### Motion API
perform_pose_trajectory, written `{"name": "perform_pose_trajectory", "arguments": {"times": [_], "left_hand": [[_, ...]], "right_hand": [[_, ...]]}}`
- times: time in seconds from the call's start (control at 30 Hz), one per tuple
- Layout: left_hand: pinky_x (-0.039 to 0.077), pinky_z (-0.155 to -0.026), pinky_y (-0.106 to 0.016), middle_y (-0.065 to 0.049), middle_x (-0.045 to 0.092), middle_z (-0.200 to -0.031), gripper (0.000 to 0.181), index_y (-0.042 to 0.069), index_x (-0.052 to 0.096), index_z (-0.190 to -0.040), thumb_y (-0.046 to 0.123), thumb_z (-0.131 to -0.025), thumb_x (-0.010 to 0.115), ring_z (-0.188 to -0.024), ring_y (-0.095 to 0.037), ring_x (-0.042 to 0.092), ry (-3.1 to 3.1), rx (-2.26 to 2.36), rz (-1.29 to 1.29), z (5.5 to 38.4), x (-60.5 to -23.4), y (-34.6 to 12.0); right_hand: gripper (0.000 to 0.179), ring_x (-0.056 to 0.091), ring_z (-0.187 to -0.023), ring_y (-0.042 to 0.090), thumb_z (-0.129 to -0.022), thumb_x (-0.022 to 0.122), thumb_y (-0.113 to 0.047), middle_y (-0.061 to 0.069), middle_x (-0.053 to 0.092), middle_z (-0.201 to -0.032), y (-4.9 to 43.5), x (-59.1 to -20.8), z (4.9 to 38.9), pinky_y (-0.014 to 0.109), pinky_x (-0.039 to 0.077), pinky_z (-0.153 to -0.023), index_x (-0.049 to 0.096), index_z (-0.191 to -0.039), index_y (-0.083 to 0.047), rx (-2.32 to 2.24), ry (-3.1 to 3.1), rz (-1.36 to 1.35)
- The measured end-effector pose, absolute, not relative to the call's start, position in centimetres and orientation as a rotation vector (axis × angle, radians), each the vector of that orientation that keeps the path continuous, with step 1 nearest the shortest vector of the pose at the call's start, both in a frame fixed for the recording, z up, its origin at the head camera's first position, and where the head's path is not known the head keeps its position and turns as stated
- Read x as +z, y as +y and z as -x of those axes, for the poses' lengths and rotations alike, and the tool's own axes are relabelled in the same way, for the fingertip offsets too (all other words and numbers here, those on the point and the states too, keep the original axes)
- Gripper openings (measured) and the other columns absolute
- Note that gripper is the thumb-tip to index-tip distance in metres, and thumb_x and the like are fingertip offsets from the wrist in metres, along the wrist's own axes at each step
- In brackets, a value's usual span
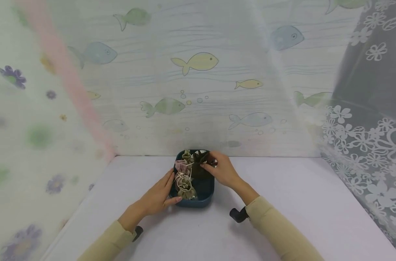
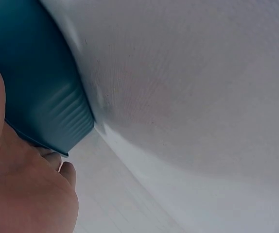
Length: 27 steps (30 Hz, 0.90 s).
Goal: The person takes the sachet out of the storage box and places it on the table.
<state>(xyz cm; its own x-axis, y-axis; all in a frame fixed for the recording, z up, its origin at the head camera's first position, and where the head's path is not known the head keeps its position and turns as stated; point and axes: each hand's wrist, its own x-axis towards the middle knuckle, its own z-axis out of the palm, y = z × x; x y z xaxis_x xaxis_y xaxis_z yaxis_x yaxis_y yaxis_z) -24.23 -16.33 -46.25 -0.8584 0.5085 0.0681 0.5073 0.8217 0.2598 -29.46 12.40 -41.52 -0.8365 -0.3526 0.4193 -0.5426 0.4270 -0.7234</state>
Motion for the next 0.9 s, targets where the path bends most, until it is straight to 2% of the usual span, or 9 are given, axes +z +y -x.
{"name": "perform_pose_trajectory", "arguments": {"times": [0.6, 0.9], "left_hand": [[0.025, -0.122, -0.051, -0.027, 0.009, -0.168, 0.1, -0.01, 0.015, -0.159, 0.063, -0.101, 0.05, -0.155, -0.038, 0.016, 3.006, 0.417, -0.893, 24.3, -46.1, -16.5], [0.022, -0.124, -0.05, -0.024, 0.007, -0.169, 0.099, -0.007, 0.013, -0.161, 0.063, -0.101, 0.05, -0.156, -0.036, 0.014, 2.996, 0.397, -0.839, 24.4, -46.3, -16.3]], "right_hand": [[0.015, 0.067, -0.102, 0.026, -0.097, 0.072, -0.012, 0.007, 0.071, -0.104, 15.8, -40.2, 29.8, 0.049, 0.058, -0.09, 0.069, -0.111, -0.007, 1.313, -2.499, -0.757], [0.014, 0.067, -0.101, 0.027, -0.096, 0.072, -0.009, 0.008, 0.072, -0.103, 17.5, -40.7, 29.8, 0.05, 0.058, -0.09, 0.069, -0.11, -0.006, 1.303, -2.512, -0.72]]}}
